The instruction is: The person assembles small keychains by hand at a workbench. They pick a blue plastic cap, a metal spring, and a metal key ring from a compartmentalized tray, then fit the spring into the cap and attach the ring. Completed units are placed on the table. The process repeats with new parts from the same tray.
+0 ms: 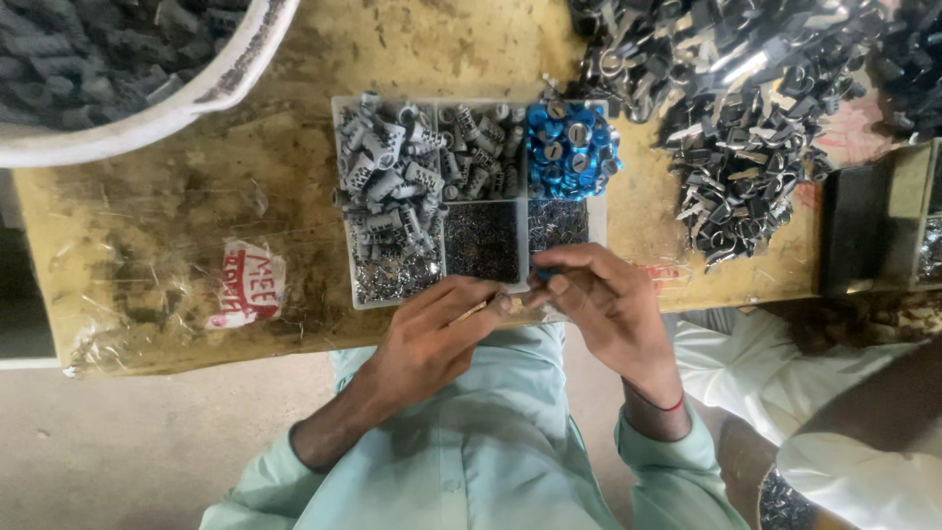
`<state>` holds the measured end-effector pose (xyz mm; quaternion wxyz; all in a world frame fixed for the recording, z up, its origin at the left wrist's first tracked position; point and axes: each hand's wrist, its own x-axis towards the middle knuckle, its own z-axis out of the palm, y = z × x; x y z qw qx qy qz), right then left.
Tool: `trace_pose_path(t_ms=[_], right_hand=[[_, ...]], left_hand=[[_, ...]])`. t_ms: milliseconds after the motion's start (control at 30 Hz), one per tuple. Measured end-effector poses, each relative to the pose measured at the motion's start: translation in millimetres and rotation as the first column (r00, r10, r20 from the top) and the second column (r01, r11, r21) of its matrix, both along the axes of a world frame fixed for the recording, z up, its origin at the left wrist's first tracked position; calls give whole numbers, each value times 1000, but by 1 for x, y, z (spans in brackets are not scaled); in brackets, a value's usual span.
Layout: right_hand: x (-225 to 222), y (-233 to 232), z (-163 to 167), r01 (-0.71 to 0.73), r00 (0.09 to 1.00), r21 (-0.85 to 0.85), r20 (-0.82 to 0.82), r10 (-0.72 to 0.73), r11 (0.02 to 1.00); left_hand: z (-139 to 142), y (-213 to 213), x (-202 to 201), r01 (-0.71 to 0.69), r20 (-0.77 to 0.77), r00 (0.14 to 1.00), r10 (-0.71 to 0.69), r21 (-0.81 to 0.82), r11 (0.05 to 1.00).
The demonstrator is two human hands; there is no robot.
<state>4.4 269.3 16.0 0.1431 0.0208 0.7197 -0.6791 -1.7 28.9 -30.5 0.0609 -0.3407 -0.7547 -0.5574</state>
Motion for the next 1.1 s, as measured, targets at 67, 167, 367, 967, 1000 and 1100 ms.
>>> trace_pose_path(t_ms=[67,167,367,967,1000,1100], right_hand=[[1,1,2,-46,996,82,-78,53,996],[1,2,3,-66,991,163,-102,84,984],[-1,9,-1,-71,996,-169,47,80,983],[13,-32,-26,-19,990,-357,121,66,934],[11,-34,-20,-42,985,-378,137,101,925],[-3,-27,15,-181,983,-70,-55,177,981]], left_hand=[[0,1,1,-2,-38,999,0,-51,999],[0,2,0,-7,-83,997,0,-87,996],[-2,7,-4,-19,-157,988,-7,-166,986],[13,20,5,-193,8,981,194,105,975],[13,20,6,-215,-5,976,217,103,971],[9,17,5,-195,-42,979,200,112,974]])
